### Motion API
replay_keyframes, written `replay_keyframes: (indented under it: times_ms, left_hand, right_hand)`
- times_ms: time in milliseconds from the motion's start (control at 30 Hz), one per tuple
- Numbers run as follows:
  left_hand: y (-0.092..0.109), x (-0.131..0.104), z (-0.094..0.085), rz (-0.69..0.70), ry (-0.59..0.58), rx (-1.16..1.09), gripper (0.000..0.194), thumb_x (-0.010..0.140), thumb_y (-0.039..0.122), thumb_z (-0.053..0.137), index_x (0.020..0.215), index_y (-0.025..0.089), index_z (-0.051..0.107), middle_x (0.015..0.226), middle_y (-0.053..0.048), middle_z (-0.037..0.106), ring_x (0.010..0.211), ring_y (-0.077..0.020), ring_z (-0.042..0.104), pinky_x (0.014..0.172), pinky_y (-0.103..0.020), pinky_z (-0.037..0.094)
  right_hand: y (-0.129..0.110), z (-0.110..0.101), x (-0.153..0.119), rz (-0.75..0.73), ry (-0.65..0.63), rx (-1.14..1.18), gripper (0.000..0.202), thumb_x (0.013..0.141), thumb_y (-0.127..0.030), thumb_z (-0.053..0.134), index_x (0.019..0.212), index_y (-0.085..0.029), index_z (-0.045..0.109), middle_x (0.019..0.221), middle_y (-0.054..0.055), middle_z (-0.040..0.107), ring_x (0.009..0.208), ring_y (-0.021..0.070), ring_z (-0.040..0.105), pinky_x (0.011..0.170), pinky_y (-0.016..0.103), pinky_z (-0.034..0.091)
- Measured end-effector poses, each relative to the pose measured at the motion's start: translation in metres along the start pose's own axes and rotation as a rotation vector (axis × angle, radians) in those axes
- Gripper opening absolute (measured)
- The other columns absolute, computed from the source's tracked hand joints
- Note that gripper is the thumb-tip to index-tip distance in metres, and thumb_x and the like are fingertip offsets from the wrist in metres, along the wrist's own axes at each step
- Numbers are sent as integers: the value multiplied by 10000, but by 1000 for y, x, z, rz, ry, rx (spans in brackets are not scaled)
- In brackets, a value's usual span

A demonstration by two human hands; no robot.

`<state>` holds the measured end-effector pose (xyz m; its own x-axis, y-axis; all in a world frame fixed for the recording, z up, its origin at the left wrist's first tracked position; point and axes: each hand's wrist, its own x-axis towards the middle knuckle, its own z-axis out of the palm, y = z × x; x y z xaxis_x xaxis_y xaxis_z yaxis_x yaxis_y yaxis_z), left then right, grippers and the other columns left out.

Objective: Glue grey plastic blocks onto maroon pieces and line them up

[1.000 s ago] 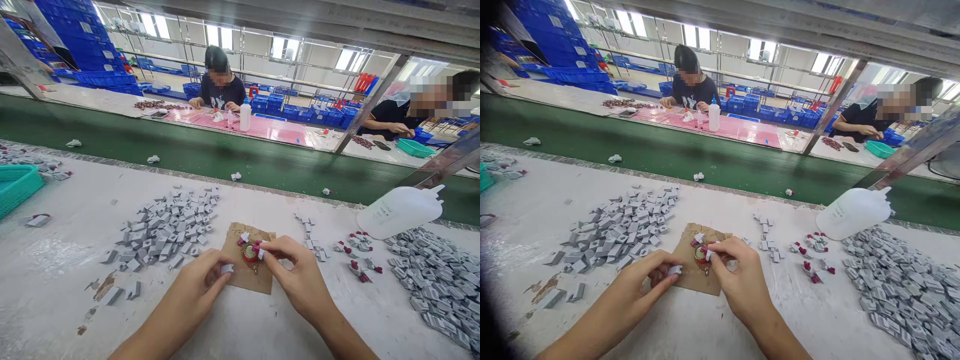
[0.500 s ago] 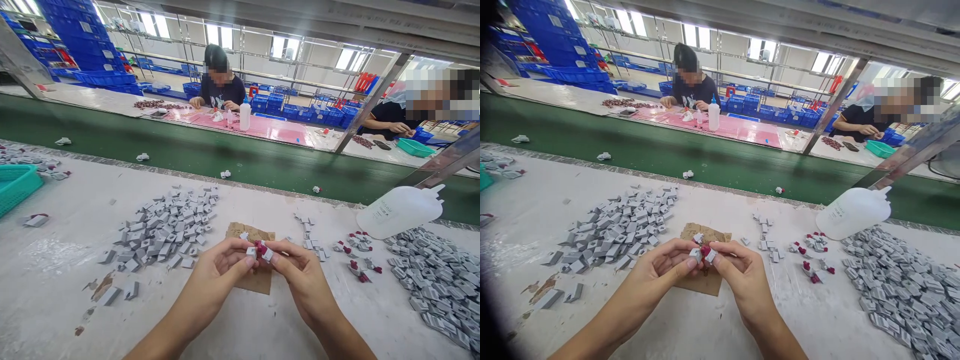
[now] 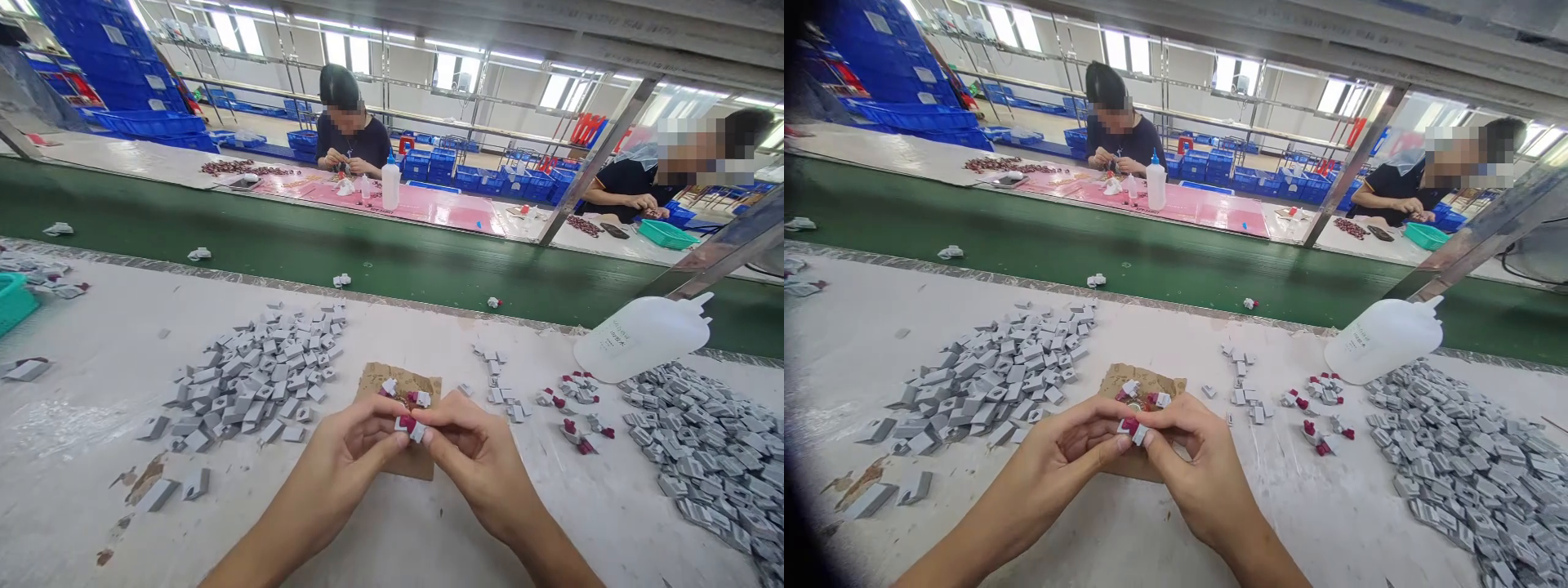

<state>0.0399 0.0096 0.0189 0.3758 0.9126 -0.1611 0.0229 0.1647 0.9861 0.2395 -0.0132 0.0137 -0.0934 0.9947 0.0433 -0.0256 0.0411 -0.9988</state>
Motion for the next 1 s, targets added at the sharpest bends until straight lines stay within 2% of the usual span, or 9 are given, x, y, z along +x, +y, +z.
replay_keyframes:
  times_ms: [233, 333, 433, 500, 533, 633, 700, 833, 1000]
  left_hand:
    - [18, 12, -5, 64, -121, 139, 171, 1018, 404, 718, 1129, 287, 775, 1191, -58, 834, 1097, -263, 794, 961, -352, 621]
    - [33, 35, -10, 92, -134, 270, 200, 1020, 410, 684, 1165, 281, 733, 973, -39, 834, 908, -245, 798, 806, -342, 620]
    - [48, 80, -11, 150, -13, 483, 178, 979, 337, 695, 1135, 262, 737, 819, 1, 774, 758, -216, 735, 706, -330, 586]
    - [53, 122, -6, 187, 71, 602, 84, 941, 242, 730, 1019, 234, 759, 949, -15, 789, 812, -199, 712, 757, -334, 583]
    - [54, 144, -2, 187, 88, 618, 71, 924, 203, 755, 993, 219, 762, 1022, -25, 794, 878, -199, 717, 823, -344, 591]
    - [46, 208, 18, 134, 128, 641, 159, 996, 255, 767, 1124, 165, 742, 1148, -65, 773, 1021, -220, 739, 917, -413, 627]
    - [37, 242, 32, 84, 131, 648, 270, 1043, 343, 737, 1249, 170, 720, 1249, -89, 754, 1058, -234, 749, 923, -445, 648]
    - [25, 279, 53, 30, 110, 680, 356, 1050, 373, 730, 1348, 181, 692, 1340, -109, 729, 1115, -258, 747, 944, -472, 655]
    - [27, 280, 56, 29, 169, 868, 352, 1054, 370, 722, 1363, 204, 692, 1413, -117, 702, 1186, -273, 726, 998, -496, 636]
  right_hand:
    - [-21, -13, 9, 13, -103, -65, 197, 972, -296, 713, 1079, -279, 878, 1024, 57, 760, 991, 225, 757, 893, 360, 631]
    - [-26, -33, 38, 43, -165, -140, 205, 963, -319, 747, 1131, -256, 846, 1114, 55, 827, 1049, 237, 803, 925, 356, 653]
    - [-23, -62, 91, 71, 75, -460, 347, 1017, -210, 658, 1349, -232, 755, 1231, 72, 807, 1028, 232, 813, 854, 354, 678]
    - [-16, -80, 132, 84, 261, -578, 364, 1093, -185, 559, 1438, -183, 676, 1371, 133, 737, 1077, 248, 785, 905, 421, 670]
    - [-12, -87, 152, 89, 319, -628, 344, 1102, -221, 610, 1440, -191, 667, 1431, 137, 703, 1135, 264, 763, 961, 461, 655]
    - [0, -102, 196, 119, 394, -747, 334, 1078, -344, 732, 1387, -224, 692, 1470, 115, 681, 1220, 286, 722, 1028, 511, 628]
    - [5, -107, 209, 141, 418, -795, 331, 1076, -361, 735, 1371, -216, 699, 1432, 111, 700, 1199, 283, 731, 1010, 504, 635]
    - [1, -112, 192, 141, 465, -834, 269, 1048, -324, 764, 1269, -176, 725, 1263, 89, 760, 1076, 256, 758, 944, 466, 644]
    - [-11, -95, 116, 70, 346, -762, 229, 825, -191, 769, 1051, -179, 799, 931, 49, 803, 855, 246, 753, 816, 380, 614]
